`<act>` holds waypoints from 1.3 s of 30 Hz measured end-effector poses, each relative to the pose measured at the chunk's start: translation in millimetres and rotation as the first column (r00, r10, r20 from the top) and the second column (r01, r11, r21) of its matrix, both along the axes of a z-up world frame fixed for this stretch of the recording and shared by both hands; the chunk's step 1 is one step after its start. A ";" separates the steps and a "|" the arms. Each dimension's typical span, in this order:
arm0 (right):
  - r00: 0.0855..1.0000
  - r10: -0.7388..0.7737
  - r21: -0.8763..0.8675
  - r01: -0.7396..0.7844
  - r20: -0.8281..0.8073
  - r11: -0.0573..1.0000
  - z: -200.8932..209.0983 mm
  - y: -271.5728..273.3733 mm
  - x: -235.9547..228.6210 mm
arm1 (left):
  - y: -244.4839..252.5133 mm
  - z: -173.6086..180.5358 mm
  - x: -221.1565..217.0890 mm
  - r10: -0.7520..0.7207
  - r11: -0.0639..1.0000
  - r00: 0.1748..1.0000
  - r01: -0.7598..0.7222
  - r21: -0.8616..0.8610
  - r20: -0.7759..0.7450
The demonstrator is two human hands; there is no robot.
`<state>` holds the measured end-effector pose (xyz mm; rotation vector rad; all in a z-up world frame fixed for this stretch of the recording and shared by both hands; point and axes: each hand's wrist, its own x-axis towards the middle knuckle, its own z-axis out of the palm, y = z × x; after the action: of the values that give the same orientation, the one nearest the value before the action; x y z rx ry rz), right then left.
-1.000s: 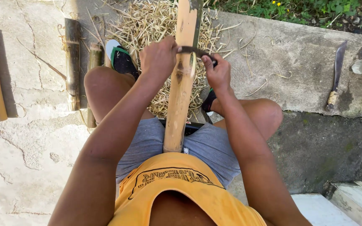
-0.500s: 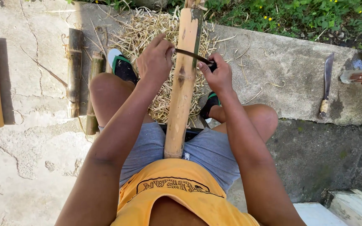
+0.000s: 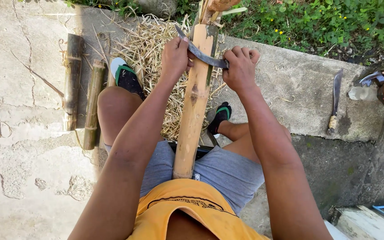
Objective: Shaving and smoothing the outer layer of a bamboo pole using a curved blade.
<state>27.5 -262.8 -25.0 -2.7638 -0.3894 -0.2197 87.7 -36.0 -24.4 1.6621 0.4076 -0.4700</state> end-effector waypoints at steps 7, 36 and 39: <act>0.996 -0.047 -0.017 0.045 -0.077 0.999 -15.2 1.2 19.5 | -6.2 -6.3 6.1 0.059 0.998 0.998 -0.058 -0.010 0.025; 0.996 -0.044 -0.226 0.026 -0.072 0.974 -5.4 -10.2 28.7 | -9.4 -28.5 0.7 0.111 0.952 0.990 -0.132 -0.278 -0.089; 0.998 -0.035 -0.254 0.047 0.053 0.966 -15.7 -12.1 45.5 | -11.2 -46.1 21.9 0.126 0.931 0.991 -0.135 -0.339 -0.048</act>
<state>73.0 -274.9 -40.8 -3.0276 -0.3975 -0.2629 109.6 -47.2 -70.5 1.2843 0.4261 -0.4352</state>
